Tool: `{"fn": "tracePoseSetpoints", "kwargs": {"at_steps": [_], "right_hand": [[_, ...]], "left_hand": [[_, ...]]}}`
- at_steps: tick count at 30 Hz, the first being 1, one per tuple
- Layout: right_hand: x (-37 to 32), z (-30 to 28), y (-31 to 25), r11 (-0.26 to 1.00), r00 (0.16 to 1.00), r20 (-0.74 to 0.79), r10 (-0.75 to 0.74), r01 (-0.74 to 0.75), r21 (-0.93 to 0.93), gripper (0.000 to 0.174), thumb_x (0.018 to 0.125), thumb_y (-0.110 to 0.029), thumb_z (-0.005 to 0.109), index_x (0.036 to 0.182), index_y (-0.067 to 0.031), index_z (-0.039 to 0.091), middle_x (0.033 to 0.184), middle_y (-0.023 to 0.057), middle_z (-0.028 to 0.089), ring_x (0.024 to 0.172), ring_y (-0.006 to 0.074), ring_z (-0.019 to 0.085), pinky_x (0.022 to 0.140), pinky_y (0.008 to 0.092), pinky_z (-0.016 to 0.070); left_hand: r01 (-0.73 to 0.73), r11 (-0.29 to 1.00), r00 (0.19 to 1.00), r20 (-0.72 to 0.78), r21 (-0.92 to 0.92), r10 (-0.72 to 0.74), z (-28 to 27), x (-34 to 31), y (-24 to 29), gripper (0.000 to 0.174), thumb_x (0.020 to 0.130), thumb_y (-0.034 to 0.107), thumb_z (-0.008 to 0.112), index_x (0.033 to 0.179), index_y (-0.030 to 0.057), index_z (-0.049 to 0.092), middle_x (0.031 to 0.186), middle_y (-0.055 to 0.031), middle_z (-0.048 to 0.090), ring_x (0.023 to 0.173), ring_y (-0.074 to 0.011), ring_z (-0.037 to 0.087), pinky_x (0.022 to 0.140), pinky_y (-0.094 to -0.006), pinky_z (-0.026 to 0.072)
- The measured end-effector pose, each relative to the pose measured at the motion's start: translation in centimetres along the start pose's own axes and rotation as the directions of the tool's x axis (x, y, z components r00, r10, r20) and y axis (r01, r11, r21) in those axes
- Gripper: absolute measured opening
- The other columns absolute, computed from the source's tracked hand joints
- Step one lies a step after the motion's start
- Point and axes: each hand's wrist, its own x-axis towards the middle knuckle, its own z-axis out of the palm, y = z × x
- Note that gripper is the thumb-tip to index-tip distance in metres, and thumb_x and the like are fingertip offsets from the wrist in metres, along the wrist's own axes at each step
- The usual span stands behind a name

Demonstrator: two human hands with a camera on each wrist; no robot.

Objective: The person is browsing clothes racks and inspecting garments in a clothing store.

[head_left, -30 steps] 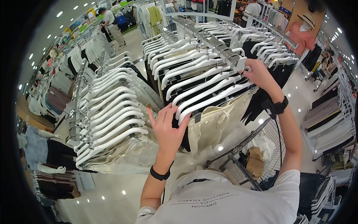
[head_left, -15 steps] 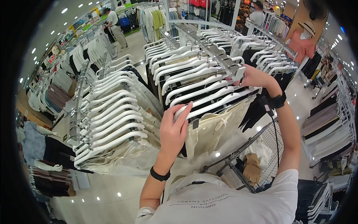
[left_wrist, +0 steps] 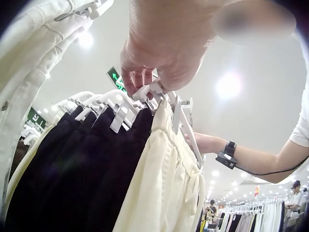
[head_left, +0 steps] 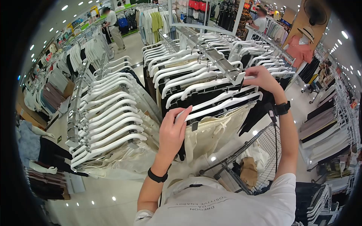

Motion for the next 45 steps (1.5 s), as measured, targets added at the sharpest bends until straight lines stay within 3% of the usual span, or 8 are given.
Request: {"fn": "tracePoseSetpoints", "kwargs": {"at_steps": [6, 10, 15, 20, 29, 34, 39, 45], "right_hand": [[-3.4, -1.9, 1.4, 0.991, 0.989, -0.077, 0.126, -0.129, -0.035, 0.024, 0.083, -0.015, 0.085, 0.095, 0.0027, 0.075, 0.082, -0.0011, 0.068, 0.075, 0.0044, 0.058, 0.067, 0.0221, 0.0462], [-4.8, -1.2, 0.6, 0.988, 0.982, -0.125, 0.138, -0.145, -0.049, 0.025, 0.083, -0.014, 0.086, 0.098, 0.0034, 0.076, 0.085, -0.0005, 0.07, 0.076, 0.0049, 0.058, 0.07, 0.0225, 0.0484], [-5.0, 0.1, -0.3, 0.994, 0.982, -0.185, 0.048, -0.066, -0.088, 0.032, 0.082, -0.02, 0.088, 0.1, 0.0034, 0.076, 0.082, 0.0008, 0.069, 0.073, 0.0052, 0.057, 0.067, 0.0238, 0.0469], [-4.9, -0.2, 0.0, 0.979, 0.974, -0.219, 0.053, -0.094, -0.18, 0.029, 0.084, -0.016, 0.085, 0.101, 0.0059, 0.075, 0.09, 0.0042, 0.072, 0.08, 0.0087, 0.062, 0.075, 0.025, 0.0501], [-10.7, -4.6, 6.1, 0.982, 0.952, -0.292, 0.086, -0.13, -0.134, 0.028, 0.086, -0.022, 0.083, 0.098, 0.0026, 0.079, 0.078, -0.0006, 0.069, 0.07, 0.0063, 0.056, 0.066, 0.0254, 0.0447], [-17.8, -6.4, 8.3, 0.912, 0.84, -0.433, 0.327, -0.4, -0.087, 0.027, 0.087, -0.023, 0.083, 0.098, 0.0014, 0.079, 0.076, -0.0042, 0.065, 0.069, 0.0038, 0.055, 0.062, 0.023, 0.0429], [-25.5, -7.7, 11.7, 0.905, 0.74, -0.57, 0.357, -0.426, 0.014, 0.029, 0.087, -0.022, 0.083, 0.099, 0.0038, 0.078, 0.078, -0.0034, 0.066, 0.07, 0.0042, 0.056, 0.063, 0.0223, 0.0429], [-33.7, -10.0, 12.1, 0.813, 0.473, -0.877, 0.089, -0.543, -0.21, 0.03, 0.089, -0.021, 0.082, 0.103, 0.0045, 0.076, 0.081, 0.0006, 0.067, 0.074, 0.0072, 0.058, 0.067, 0.0242, 0.0453]], "left_hand": [[0.065, 0.993, 0.996, 0.064, -0.101, -0.058, -0.5, 0.7, 0.0, 0.048, 0.087, -0.01, 0.061, 0.131, 0.0078, 0.066, 0.115, -0.013, 0.06, 0.093, -0.0307, 0.061, 0.08, -0.0385, 0.0514], [-0.043, 0.995, 0.99, 0.14, 0.09, 0.03, -1.3, 2.8, 1.8, 0.04, 0.09, 0.013, 0.068, 0.129, 0.0045, 0.063, 0.116, -0.0126, 0.06, 0.105, -0.0325, 0.059, 0.093, -0.0429, 0.0465], [-0.167, 0.957, 0.971, 0.209, 0.237, 0.117, 2.1, 4.6, 4.0, 0.06, 0.087, 0.042, 0.078, 0.129, 0.0019, 0.062, 0.113, -0.0131, 0.062, 0.103, -0.0297, 0.059, 0.094, -0.0427, 0.0446], [-0.152, 0.937, 0.973, 0.214, 0.315, 0.086, 5.0, 5.4, 3.5, 0.035, 0.084, 0.026, 0.079, 0.109, 0.0074, 0.064, 0.102, -0.0058, 0.061, 0.095, -0.0231, 0.064, 0.077, -0.035, 0.0524], [-0.178, 0.94, 0.978, 0.161, 0.291, 0.135, 4.3, 4.7, 3.9, 0.034, 0.076, 0.016, 0.083, 0.105, 0.0103, 0.066, 0.097, -0.0022, 0.062, 0.091, -0.022, 0.064, 0.075, -0.0349, 0.0546], [-0.174, 0.944, 0.979, 0.149, 0.282, 0.137, 4.4, 4.7, 3.8, 0.034, 0.077, 0.016, 0.082, 0.106, 0.011, 0.066, 0.098, -0.0021, 0.062, 0.091, -0.0224, 0.064, 0.075, -0.0357, 0.0546], [-0.142, 0.949, 0.976, 0.197, 0.282, 0.087, 4.7, 4.7, 3.5, 0.036, 0.079, 0.019, 0.081, 0.11, 0.0102, 0.065, 0.102, -0.0031, 0.062, 0.096, -0.0226, 0.064, 0.08, -0.0363, 0.0529], [-0.123, 0.945, 0.984, 0.159, 0.304, 0.076, 5.6, 4.7, 2.3, 0.034, 0.081, 0.021, 0.08, 0.112, 0.0122, 0.067, 0.098, -0.0028, 0.061, 0.094, -0.0226, 0.063, 0.081, -0.0382, 0.0491]]}}
